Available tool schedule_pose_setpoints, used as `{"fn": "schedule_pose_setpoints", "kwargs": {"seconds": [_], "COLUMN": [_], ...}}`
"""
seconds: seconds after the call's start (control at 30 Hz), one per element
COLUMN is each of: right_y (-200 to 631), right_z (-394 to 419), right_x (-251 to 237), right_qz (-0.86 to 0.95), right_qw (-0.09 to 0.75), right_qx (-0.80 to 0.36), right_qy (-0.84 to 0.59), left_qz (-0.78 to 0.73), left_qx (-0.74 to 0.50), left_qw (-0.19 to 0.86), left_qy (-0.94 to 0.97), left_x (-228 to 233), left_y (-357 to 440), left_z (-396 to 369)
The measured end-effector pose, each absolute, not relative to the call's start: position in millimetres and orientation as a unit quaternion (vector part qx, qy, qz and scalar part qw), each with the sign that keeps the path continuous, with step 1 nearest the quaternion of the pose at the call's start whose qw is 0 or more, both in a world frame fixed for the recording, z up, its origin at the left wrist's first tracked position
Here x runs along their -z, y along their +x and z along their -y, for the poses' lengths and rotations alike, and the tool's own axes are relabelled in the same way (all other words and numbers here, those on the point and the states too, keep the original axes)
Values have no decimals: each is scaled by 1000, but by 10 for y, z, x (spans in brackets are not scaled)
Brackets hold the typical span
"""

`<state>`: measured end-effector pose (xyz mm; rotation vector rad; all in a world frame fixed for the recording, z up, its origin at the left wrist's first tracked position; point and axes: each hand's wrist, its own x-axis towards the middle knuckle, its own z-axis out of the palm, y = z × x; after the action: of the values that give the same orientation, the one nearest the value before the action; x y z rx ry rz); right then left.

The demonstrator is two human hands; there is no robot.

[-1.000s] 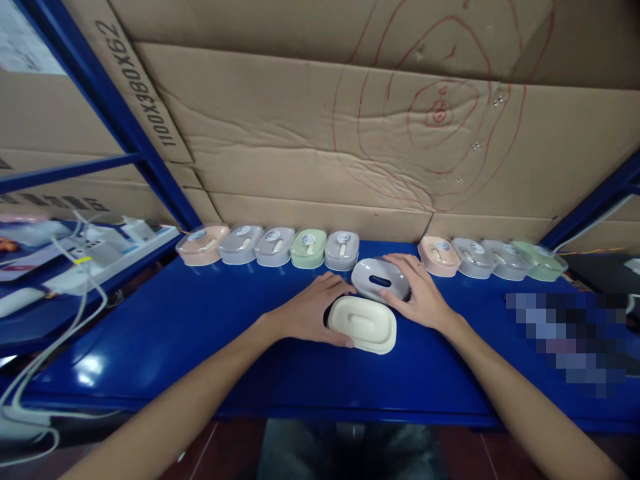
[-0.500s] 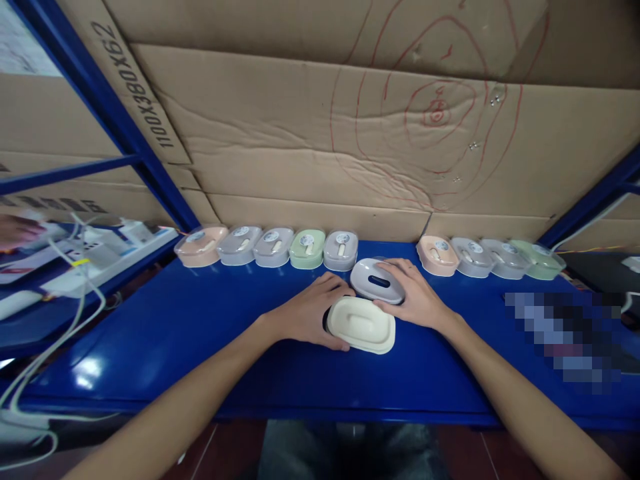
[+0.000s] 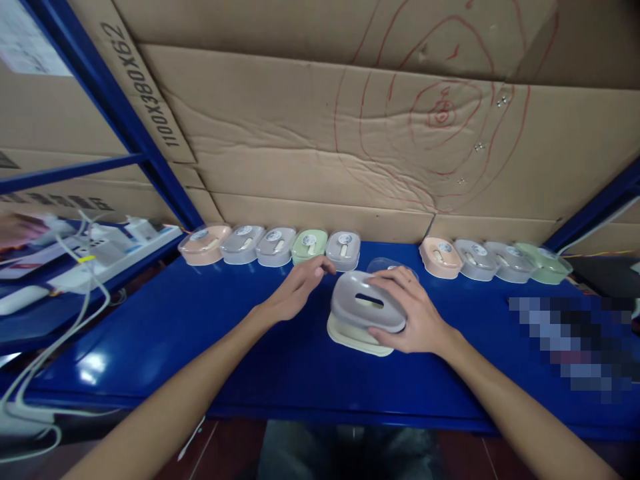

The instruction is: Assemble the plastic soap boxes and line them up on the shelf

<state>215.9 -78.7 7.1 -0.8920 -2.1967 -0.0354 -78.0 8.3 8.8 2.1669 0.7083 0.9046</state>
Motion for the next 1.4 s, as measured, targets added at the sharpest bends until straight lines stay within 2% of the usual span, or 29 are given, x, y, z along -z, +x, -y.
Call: {"fn": "schedule_pose_setpoints", "kwargs": {"seconds": [0.13, 0.27, 0.4, 0.63, 0.87, 1.2, 1.4], "right_y": [2052, 2017, 2010, 2009, 2050, 2005, 2005], "right_z": [870, 905, 916, 930, 917, 841, 881], "right_x": [-40, 3, -22, -78, -38, 94, 65], "right_qz": [885, 895, 899, 908, 914, 923, 915], "right_qw": [288, 211, 183, 141, 144, 150, 150], "right_qx": [-7, -30, -54, -62, -87, -37, -64], "right_qy": [-366, -393, -394, -389, -369, -352, -370], "left_qz": [-254, -226, -240, -222, -215, -231, -222], "left_qx": [-344, -258, -175, -148, -134, -116, -114], "left_qw": [349, 334, 310, 291, 251, 208, 219], "left_qy": [834, 878, 903, 919, 934, 943, 943], "left_x": [-93, -93, -69, -67, -58, -97, -107], "left_y": [-742, -695, -646, -578, -544, -531, -567], "left_z": [-17, 84, 136, 158, 184, 179, 146]}}
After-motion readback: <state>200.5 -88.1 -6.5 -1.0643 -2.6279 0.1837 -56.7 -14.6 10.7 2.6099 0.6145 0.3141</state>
